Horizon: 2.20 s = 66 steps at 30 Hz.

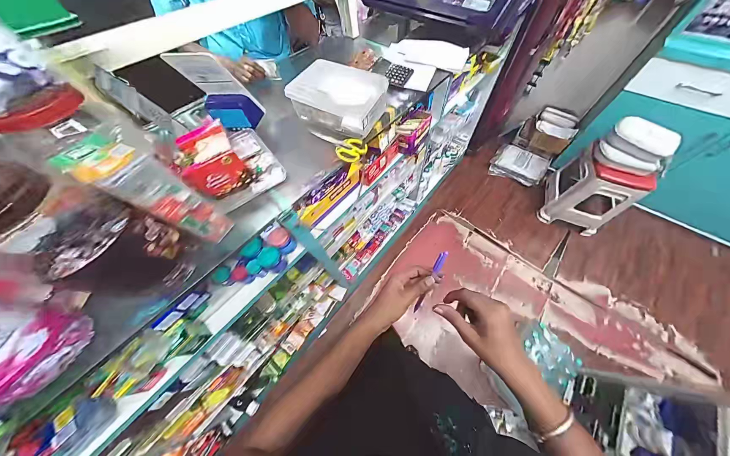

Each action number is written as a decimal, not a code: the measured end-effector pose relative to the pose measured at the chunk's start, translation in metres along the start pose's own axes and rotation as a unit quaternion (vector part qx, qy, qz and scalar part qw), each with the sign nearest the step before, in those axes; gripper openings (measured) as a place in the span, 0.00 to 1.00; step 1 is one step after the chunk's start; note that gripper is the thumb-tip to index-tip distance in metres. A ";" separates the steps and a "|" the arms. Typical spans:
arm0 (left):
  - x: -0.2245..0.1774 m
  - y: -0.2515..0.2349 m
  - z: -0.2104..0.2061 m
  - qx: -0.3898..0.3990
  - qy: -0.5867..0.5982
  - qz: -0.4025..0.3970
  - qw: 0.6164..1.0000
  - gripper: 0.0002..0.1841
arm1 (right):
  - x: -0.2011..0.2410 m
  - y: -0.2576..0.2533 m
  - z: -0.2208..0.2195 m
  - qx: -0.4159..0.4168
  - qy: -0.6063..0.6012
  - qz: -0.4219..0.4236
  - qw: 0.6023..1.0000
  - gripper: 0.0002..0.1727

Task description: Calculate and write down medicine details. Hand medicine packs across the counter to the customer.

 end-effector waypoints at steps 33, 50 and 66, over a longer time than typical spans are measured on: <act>-0.083 -0.617 0.274 -0.398 -0.635 0.112 0.653 0.21 | -0.317 -0.802 -0.099 0.371 0.047 0.350 0.859 0.36; -0.104 -0.593 0.458 -0.342 -0.568 0.260 0.702 0.24 | -0.313 -0.815 -0.083 0.406 -0.015 0.365 0.838 0.36; -0.111 -0.566 0.464 -0.462 -0.445 0.164 0.750 0.17 | -0.290 -0.840 -0.130 0.390 -0.280 0.025 0.877 0.08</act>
Point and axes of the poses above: each hand's wrist, its own y-axis away from the middle knuckle, its own z-axis out of the back of the hand, x = y × z, the point moved 10 cm from there along -y, towards the middle knuckle, and after that the axes turned 10 degrees about -z, right-handed, at the moved point
